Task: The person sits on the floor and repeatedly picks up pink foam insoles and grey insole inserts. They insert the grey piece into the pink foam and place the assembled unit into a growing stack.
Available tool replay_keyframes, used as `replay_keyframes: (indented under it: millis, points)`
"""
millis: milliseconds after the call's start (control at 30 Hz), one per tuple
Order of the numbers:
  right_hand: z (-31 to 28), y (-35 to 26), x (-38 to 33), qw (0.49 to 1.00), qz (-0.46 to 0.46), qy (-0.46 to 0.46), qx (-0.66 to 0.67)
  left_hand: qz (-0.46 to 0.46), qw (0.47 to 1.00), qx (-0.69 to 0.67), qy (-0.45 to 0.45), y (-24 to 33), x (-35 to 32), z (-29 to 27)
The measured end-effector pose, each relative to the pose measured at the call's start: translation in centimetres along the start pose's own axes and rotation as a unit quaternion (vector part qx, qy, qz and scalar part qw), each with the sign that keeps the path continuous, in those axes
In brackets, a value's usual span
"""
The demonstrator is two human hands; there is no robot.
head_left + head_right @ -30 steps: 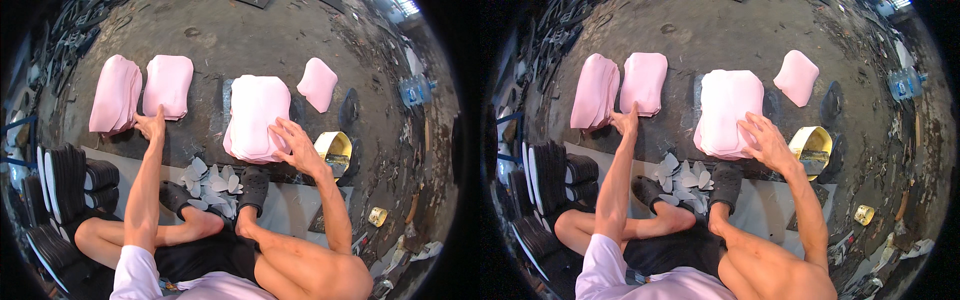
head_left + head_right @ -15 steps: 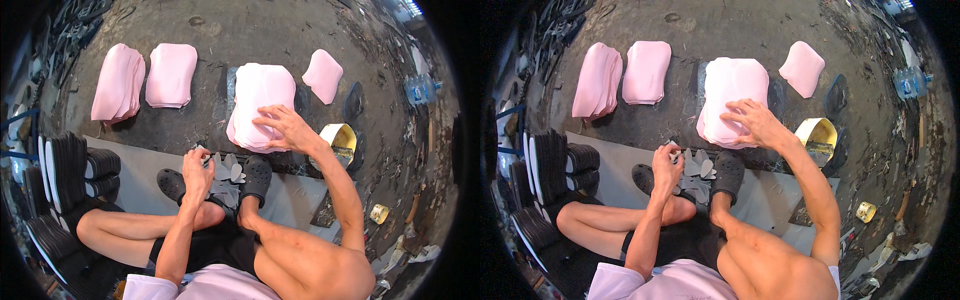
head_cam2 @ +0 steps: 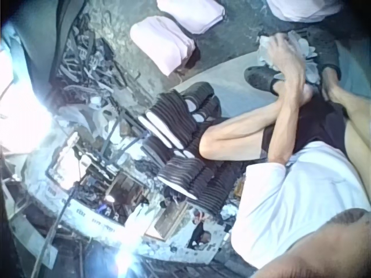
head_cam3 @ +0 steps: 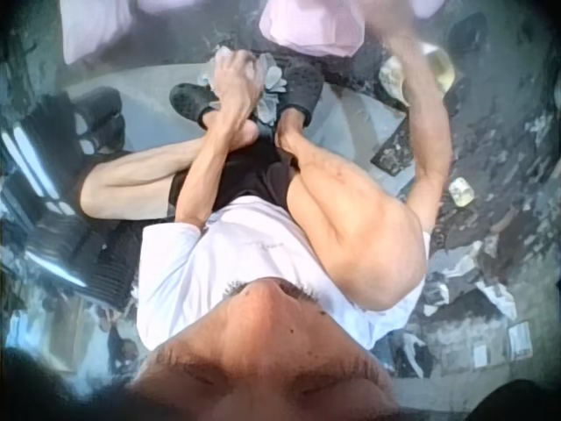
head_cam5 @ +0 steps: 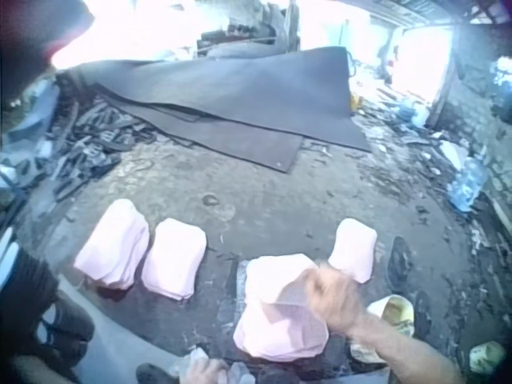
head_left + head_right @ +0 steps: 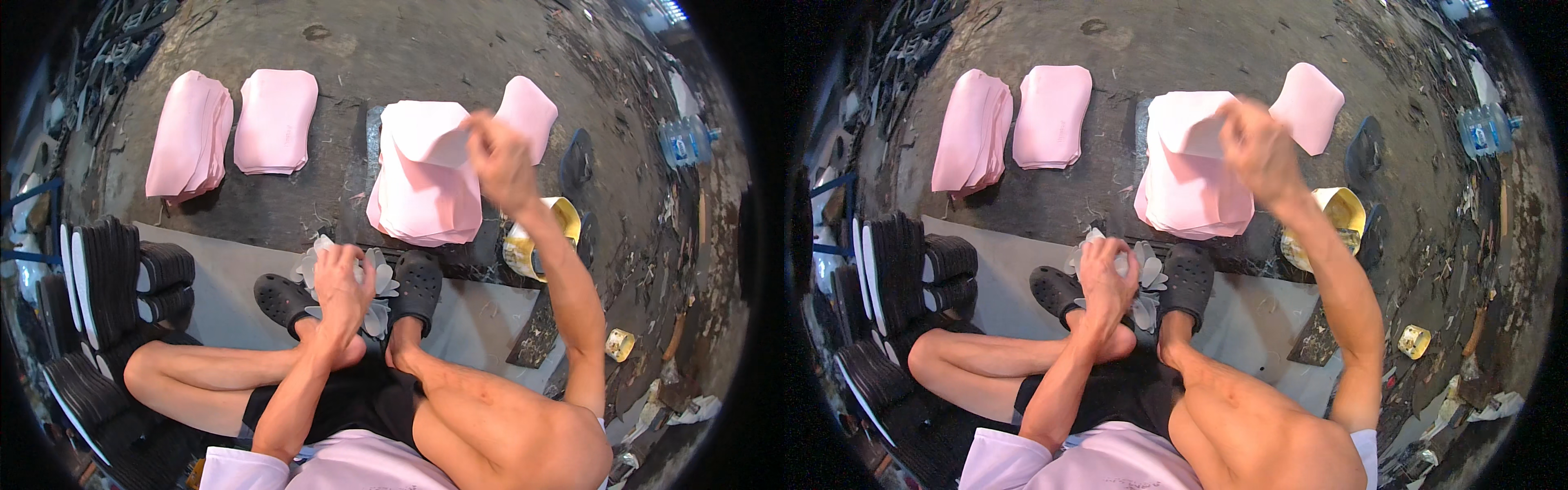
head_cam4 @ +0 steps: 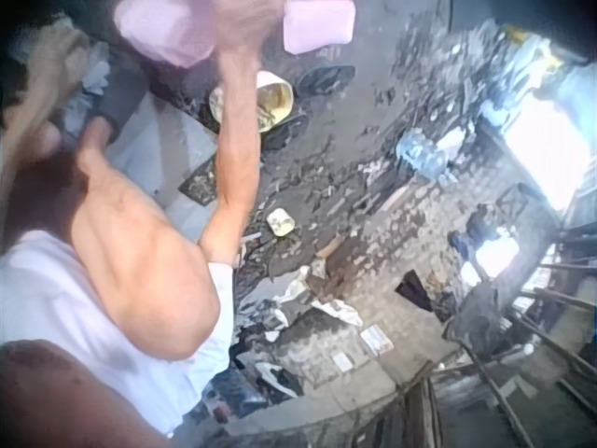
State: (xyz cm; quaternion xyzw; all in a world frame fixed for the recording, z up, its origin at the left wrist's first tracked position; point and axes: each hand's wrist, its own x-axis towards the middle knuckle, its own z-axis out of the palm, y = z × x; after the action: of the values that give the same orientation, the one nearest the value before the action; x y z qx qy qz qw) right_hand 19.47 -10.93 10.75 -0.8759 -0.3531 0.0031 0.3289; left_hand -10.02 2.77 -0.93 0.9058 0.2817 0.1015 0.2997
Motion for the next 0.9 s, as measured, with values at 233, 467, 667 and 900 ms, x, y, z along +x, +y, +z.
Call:
replay_keyframes:
  millis: [233,467,667,900]
  points:
    - [-7.8,-6.0,2.9,0.995,-0.031,0.02,0.095,0.011,0.98,0.103,-0.168,1.5,-1.4,1.3]
    - [-1.3,4.4,-4.7,0.962,0.016,-0.269,-0.036,-0.1,0.966,-0.216,-0.103,2.0,0.7,-0.9]
    - [-0.3,7.1,-8.6,0.967,-0.03,-0.253,-0.004,-0.107,0.851,-0.503,-0.109,4.2,5.6,-1.1]
    - [-1.0,7.3,-8.3,0.958,-0.112,-0.262,-0.038,-0.097,0.848,-0.489,-0.178,6.3,9.2,2.7]
